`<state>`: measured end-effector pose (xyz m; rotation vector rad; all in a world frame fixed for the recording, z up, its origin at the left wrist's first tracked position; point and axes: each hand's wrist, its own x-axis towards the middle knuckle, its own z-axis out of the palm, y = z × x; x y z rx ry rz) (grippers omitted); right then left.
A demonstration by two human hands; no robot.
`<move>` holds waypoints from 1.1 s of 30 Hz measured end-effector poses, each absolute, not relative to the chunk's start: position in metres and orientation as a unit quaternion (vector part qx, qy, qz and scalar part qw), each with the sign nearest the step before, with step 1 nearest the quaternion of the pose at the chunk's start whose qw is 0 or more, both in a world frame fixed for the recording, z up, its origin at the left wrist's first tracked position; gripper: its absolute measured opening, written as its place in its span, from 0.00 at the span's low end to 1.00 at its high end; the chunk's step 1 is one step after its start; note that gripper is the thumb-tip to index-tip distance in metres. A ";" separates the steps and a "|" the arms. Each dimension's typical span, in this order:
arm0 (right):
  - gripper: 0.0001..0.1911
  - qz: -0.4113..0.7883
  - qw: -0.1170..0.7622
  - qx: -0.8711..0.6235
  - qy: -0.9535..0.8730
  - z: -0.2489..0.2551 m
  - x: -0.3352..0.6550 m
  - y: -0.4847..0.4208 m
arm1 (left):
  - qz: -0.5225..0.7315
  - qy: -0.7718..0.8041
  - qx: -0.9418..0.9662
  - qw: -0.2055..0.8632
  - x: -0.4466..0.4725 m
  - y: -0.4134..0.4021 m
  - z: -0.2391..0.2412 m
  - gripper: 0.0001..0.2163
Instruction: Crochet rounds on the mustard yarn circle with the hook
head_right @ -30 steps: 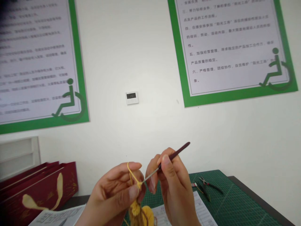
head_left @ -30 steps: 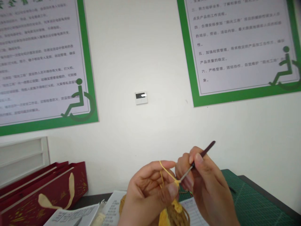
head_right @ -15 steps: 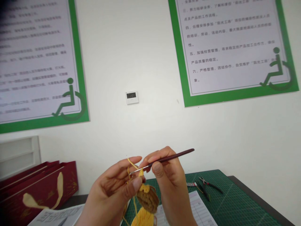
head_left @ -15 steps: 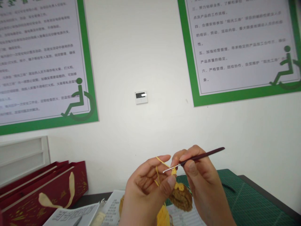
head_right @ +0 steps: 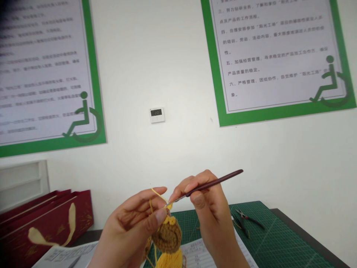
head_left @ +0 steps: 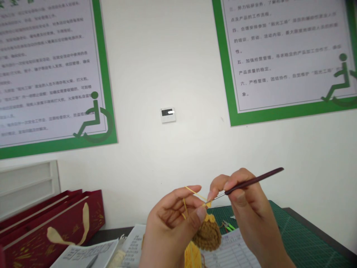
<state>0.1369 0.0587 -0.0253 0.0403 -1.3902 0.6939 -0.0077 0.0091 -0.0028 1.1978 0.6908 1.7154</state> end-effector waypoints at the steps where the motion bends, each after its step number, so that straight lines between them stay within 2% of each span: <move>1: 0.07 0.301 0.714 0.016 -0.632 -0.025 0.138 0.058 | 0.695 0.278 0.483 0.454 -0.008 0.009 -0.003 0.12; 11: 0.05 0.167 0.722 0.008 -0.671 -0.022 0.145 0.050 | 0.702 0.283 0.476 0.447 -0.006 0.008 -0.002 0.13; 20: 0.13 0.004 0.660 -0.004 -0.751 -0.022 0.150 0.047 | 0.680 0.277 0.484 0.476 -0.011 0.007 -0.004 0.14; 23: 0.15 0.004 0.672 0.004 -0.740 -0.024 0.146 0.049 | 0.670 0.273 0.479 0.497 -0.013 0.008 -0.005 0.15; 28: 0.10 0.027 0.702 -0.010 -0.711 -0.029 0.140 0.058 | 0.676 0.258 0.463 0.511 -0.012 0.010 -0.007 0.18; 33: 0.23 -0.126 0.734 -0.069 -0.664 -0.040 0.130 0.062 | 0.706 0.255 0.450 0.483 -0.003 0.007 -0.007 0.19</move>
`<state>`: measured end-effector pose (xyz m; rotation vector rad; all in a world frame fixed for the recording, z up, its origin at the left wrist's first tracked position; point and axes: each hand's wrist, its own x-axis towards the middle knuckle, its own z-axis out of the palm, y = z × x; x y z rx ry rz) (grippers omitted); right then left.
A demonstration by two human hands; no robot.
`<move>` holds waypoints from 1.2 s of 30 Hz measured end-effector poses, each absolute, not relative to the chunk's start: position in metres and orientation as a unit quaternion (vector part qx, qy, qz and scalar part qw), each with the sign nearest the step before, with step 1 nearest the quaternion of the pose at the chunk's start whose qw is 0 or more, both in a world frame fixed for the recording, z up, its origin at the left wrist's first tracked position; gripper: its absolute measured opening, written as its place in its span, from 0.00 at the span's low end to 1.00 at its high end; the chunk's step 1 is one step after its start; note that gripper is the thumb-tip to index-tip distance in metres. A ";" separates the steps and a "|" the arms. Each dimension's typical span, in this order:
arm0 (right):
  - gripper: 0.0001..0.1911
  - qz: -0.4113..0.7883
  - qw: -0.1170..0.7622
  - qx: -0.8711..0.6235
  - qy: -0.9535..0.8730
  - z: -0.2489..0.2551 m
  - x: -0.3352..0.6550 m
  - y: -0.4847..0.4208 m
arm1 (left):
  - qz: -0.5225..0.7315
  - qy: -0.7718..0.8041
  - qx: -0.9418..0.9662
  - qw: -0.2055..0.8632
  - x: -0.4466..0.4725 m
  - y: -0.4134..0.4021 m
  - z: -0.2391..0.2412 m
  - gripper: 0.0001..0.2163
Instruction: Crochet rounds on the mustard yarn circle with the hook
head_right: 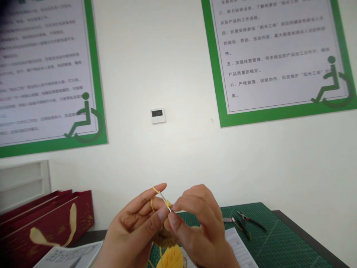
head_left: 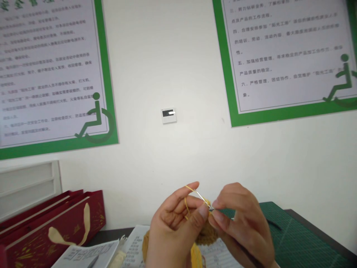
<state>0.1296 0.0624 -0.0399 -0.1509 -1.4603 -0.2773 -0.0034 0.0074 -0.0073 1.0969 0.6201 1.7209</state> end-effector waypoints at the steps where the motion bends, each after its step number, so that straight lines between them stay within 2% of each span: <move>1: 0.24 -0.152 0.732 -0.076 -0.660 -0.042 0.127 0.062 | 0.718 0.256 0.453 0.463 -0.002 0.007 -0.007 0.18; 4: 0.18 -0.110 0.741 -0.055 -0.660 -0.044 0.122 0.056 | 0.744 0.267 0.466 0.398 0.002 0.005 -0.006 0.18; 6: 0.10 -0.012 0.770 -0.053 -0.635 -0.041 0.122 0.051 | 0.751 0.276 0.473 0.369 0.001 0.005 -0.005 0.16; 8: 0.07 0.090 0.793 -0.071 -0.598 -0.037 0.124 0.047 | 0.748 0.282 0.477 0.364 0.000 0.005 -0.004 0.14; 11: 0.13 0.282 0.778 -0.088 -0.555 -0.030 0.127 0.048 | 0.737 0.289 0.484 0.372 -0.002 0.006 -0.003 0.12; 14: 0.20 0.474 0.694 -0.077 -0.536 -0.025 0.125 0.052 | 0.733 0.281 0.487 0.383 -0.003 0.009 -0.005 0.10; 16: 0.22 0.545 0.649 -0.063 -0.528 -0.024 0.121 0.054 | 0.732 0.268 0.490 0.391 -0.002 0.011 -0.007 0.10; 25: 0.20 0.562 0.656 -0.048 -0.502 -0.027 0.115 0.054 | 0.710 0.249 0.469 0.464 -0.005 0.010 -0.002 0.16; 31: 0.18 0.544 0.668 -0.035 -0.506 -0.027 0.112 0.051 | 0.729 0.259 0.453 0.443 -0.003 0.011 -0.004 0.14; 34: 0.15 0.508 0.686 -0.028 -0.520 -0.029 0.109 0.052 | 0.729 0.270 0.457 0.432 -0.002 0.010 -0.006 0.14; 36: 0.10 0.428 0.716 -0.025 -0.551 -0.031 0.110 0.053 | 0.737 0.276 0.458 0.414 0.000 0.009 -0.006 0.16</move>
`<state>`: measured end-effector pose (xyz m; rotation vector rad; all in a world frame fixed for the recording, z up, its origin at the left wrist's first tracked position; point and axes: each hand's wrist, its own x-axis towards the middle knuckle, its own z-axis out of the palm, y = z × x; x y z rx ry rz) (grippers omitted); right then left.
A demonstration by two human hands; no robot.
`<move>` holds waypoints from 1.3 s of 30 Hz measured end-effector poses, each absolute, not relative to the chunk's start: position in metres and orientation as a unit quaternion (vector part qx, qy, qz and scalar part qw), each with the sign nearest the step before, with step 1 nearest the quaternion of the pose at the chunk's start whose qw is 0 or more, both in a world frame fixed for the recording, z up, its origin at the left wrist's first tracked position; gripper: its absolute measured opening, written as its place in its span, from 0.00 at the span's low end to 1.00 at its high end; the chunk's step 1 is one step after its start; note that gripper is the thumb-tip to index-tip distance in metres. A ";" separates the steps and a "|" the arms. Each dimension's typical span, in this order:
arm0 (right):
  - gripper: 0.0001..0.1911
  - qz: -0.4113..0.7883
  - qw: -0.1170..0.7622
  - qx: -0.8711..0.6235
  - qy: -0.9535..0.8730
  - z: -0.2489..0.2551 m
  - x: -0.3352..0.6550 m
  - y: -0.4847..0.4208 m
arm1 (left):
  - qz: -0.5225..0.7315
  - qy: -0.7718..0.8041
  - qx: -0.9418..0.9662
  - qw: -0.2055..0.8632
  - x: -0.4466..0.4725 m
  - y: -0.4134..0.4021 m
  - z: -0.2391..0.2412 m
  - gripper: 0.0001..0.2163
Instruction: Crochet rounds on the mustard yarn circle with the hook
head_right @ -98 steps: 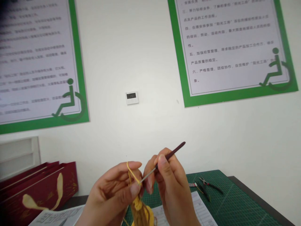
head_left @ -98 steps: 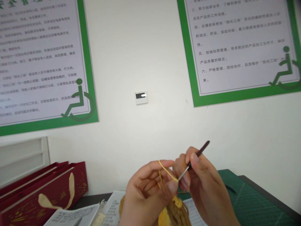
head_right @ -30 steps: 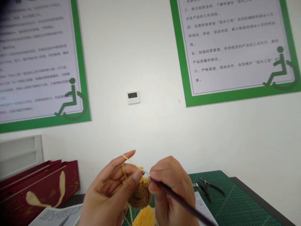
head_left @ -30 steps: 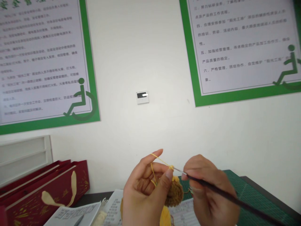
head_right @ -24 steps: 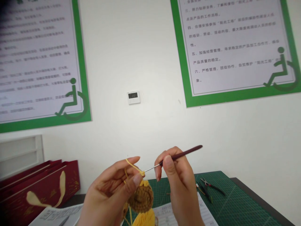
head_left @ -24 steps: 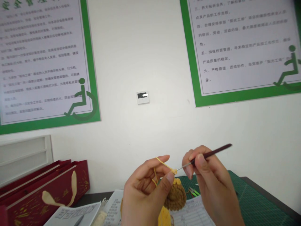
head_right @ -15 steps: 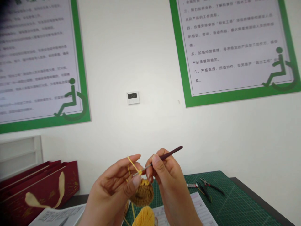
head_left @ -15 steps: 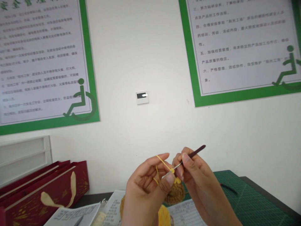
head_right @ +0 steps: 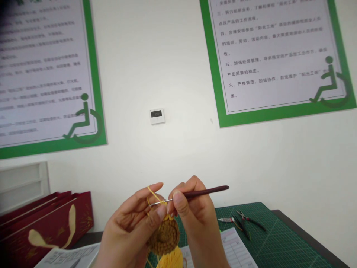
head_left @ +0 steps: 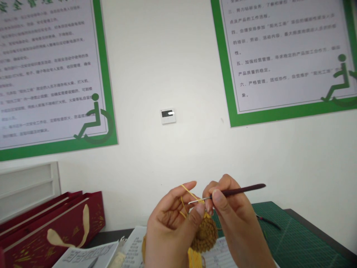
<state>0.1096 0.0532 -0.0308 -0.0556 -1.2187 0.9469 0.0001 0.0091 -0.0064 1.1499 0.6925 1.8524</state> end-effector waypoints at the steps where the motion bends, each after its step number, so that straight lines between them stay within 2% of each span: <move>1: 0.06 0.356 0.736 -0.027 -0.575 -0.032 0.111 0.053 | 0.745 0.276 0.456 0.401 0.001 0.008 -0.007 0.17; 2: 0.04 0.260 0.752 -0.030 -0.605 -0.033 0.114 0.053 | 0.753 0.273 0.454 0.390 0.002 0.007 -0.007 0.18; 4: 0.12 0.017 0.759 -0.045 -0.649 -0.035 0.122 0.052 | 0.752 0.262 0.451 0.403 0.003 0.005 -0.007 0.18; 6: 0.19 -0.181 0.738 -0.063 -0.647 -0.037 0.128 0.051 | 0.715 0.246 0.448 0.478 0.003 0.004 -0.006 0.20; 8: 0.18 -0.237 0.741 -0.056 -0.626 -0.039 0.129 0.051 | 0.656 0.233 0.441 0.567 0.001 0.005 -0.006 0.22; 9: 0.16 -0.204 0.756 -0.041 -0.621 -0.039 0.128 0.051 | 0.631 0.231 0.437 0.598 -0.001 0.006 -0.006 0.23; 11: 0.09 -0.065 0.788 0.000 -0.612 -0.040 0.122 0.052 | 0.604 0.230 0.437 0.625 -0.005 0.007 -0.005 0.24; 15: 0.04 0.193 0.812 0.040 -0.550 -0.040 0.111 0.048 | 0.609 0.227 0.465 0.601 -0.014 0.008 -0.002 0.22; 18: 0.08 0.303 0.794 0.053 -0.525 -0.039 0.114 0.044 | 0.611 0.223 0.483 0.586 -0.017 0.007 -0.001 0.19; 22: 0.17 0.437 0.726 0.043 -0.529 -0.034 0.117 0.045 | 0.637 0.243 0.490 0.543 -0.012 0.006 -0.002 0.14; 25: 0.11 0.438 0.704 -0.005 -0.559 -0.031 0.115 0.050 | 0.683 0.267 0.492 0.469 -0.007 0.008 -0.004 0.13; 27: 0.05 0.369 0.719 -0.022 -0.588 -0.030 0.114 0.052 | 0.700 0.273 0.490 0.442 -0.005 0.009 -0.005 0.13; 30: 0.02 0.301 0.728 -0.017 -0.615 -0.031 0.117 0.053 | 0.700 0.280 0.492 0.435 -0.005 0.009 -0.007 0.14; 39: 0.06 0.365 0.719 -0.011 -0.591 -0.032 0.123 0.058 | 0.683 0.287 0.485 0.465 -0.007 0.011 -0.005 0.14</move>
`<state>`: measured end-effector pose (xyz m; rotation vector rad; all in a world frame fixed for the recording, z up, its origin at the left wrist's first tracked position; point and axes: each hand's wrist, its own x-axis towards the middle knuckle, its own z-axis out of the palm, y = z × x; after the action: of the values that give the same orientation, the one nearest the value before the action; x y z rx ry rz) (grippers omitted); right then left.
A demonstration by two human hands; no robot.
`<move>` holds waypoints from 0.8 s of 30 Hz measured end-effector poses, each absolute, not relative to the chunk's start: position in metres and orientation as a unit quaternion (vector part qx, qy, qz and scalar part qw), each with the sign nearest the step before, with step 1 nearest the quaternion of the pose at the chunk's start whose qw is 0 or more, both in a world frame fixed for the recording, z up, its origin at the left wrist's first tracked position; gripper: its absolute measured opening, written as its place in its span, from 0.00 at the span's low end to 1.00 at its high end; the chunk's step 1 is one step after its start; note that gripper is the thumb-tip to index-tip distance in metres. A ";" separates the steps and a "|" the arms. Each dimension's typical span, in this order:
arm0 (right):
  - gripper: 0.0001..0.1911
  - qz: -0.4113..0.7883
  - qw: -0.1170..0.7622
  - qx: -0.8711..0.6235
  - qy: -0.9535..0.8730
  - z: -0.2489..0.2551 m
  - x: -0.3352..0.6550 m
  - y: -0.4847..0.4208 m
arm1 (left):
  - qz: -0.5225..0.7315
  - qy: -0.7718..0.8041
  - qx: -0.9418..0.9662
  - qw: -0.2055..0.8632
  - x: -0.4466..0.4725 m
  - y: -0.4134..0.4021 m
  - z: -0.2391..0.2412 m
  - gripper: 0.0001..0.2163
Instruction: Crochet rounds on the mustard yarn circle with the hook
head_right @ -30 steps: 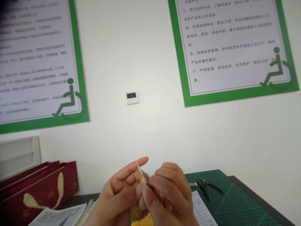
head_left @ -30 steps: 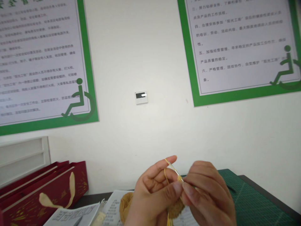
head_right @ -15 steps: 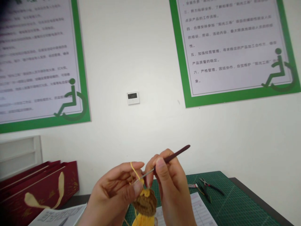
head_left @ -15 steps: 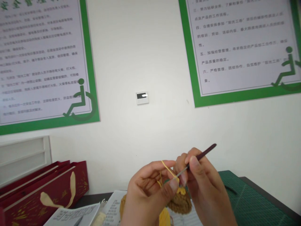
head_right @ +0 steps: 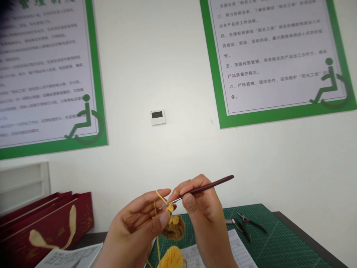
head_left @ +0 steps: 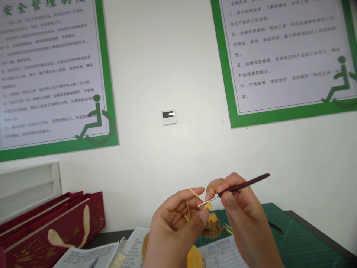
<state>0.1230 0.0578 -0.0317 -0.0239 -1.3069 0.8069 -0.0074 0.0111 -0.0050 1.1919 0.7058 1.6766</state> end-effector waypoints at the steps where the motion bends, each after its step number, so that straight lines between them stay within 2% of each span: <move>1: 0.06 0.369 0.721 -0.008 -0.587 -0.031 0.123 0.058 | 0.684 0.286 0.483 0.466 -0.008 0.011 -0.005 0.14; 6: 0.06 0.346 0.715 0.003 -0.608 -0.027 0.129 0.058 | 0.686 0.285 0.479 0.467 -0.010 0.011 -0.004 0.13; 16: 0.05 0.221 0.710 -0.008 -0.668 -0.025 0.141 0.056 | 0.695 0.277 0.470 0.468 -0.009 0.013 -0.002 0.13; 20: 0.04 0.148 0.707 0.002 -0.691 -0.023 0.145 0.054 | 0.698 0.276 0.465 0.470 -0.009 0.013 -0.002 0.13; 24: 0.06 0.019 0.672 0.000 -0.740 -0.017 0.149 0.050 | 0.694 0.279 0.468 0.471 -0.010 0.013 -0.004 0.14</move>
<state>0.1489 0.0502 -0.0169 0.0001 -1.6675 0.0426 -0.0102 0.0128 -0.0039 1.1452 0.6829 1.6994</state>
